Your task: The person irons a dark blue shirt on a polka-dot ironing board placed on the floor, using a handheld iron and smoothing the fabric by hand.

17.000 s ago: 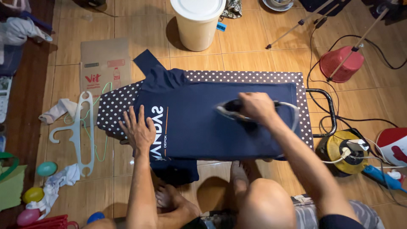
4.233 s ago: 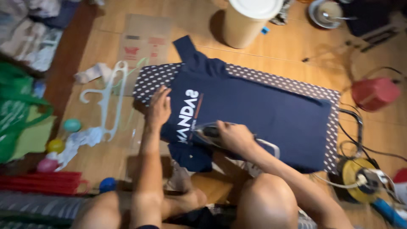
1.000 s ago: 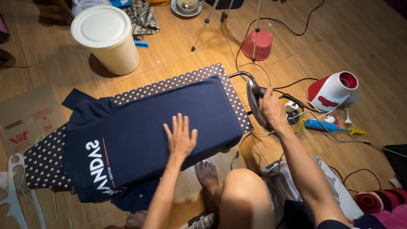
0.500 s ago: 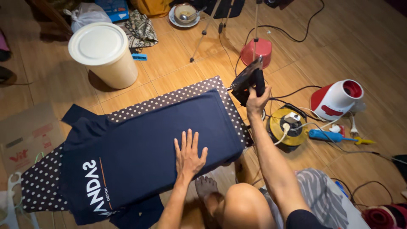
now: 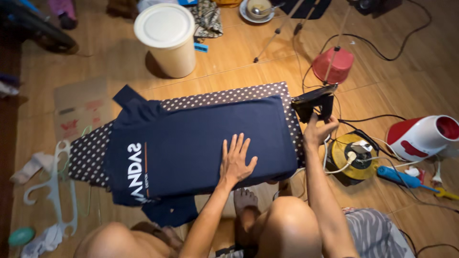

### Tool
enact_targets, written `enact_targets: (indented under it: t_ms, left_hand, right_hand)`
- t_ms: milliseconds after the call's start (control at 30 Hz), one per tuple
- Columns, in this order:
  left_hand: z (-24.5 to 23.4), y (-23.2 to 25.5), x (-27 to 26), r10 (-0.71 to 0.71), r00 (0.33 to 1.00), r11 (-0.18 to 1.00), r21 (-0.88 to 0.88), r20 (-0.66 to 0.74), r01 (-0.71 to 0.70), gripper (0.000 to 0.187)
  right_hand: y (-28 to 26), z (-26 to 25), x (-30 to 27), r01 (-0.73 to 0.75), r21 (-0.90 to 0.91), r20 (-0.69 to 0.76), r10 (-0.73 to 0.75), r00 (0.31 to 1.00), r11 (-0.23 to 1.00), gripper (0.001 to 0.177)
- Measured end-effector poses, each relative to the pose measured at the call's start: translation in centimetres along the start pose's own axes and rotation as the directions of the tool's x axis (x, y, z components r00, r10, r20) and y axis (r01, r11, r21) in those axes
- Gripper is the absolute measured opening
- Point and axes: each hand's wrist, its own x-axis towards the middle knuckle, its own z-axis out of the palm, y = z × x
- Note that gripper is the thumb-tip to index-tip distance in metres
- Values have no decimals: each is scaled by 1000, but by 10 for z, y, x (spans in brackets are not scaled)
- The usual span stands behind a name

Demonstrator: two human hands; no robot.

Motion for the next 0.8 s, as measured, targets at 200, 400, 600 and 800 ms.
enact_targets:
  t_ms: [200, 400, 600, 800]
  left_hand:
    - [6, -28, -18, -99, 988, 991, 83, -120, 109, 61]
    - [-66, -104, -82, -414, 777, 718, 355, -475, 599, 71]
    - [-93, -126, -97, -442, 786, 716, 358, -431, 599, 74]
    - [-95, -134, -84, -465, 782, 704, 363, -415, 611, 73]
  right_hand:
    - [-78, -50, -88, 291, -176, 420, -196, 886, 940, 66]
    - [-125, -55, -133, 578, -379, 801, -57, 596, 723, 82]
    - [-125, -44, -135, 593, -408, 819, -9, 574, 695, 84]
    - [-123, -30, -127, 597, -401, 825, -10, 565, 694, 84]
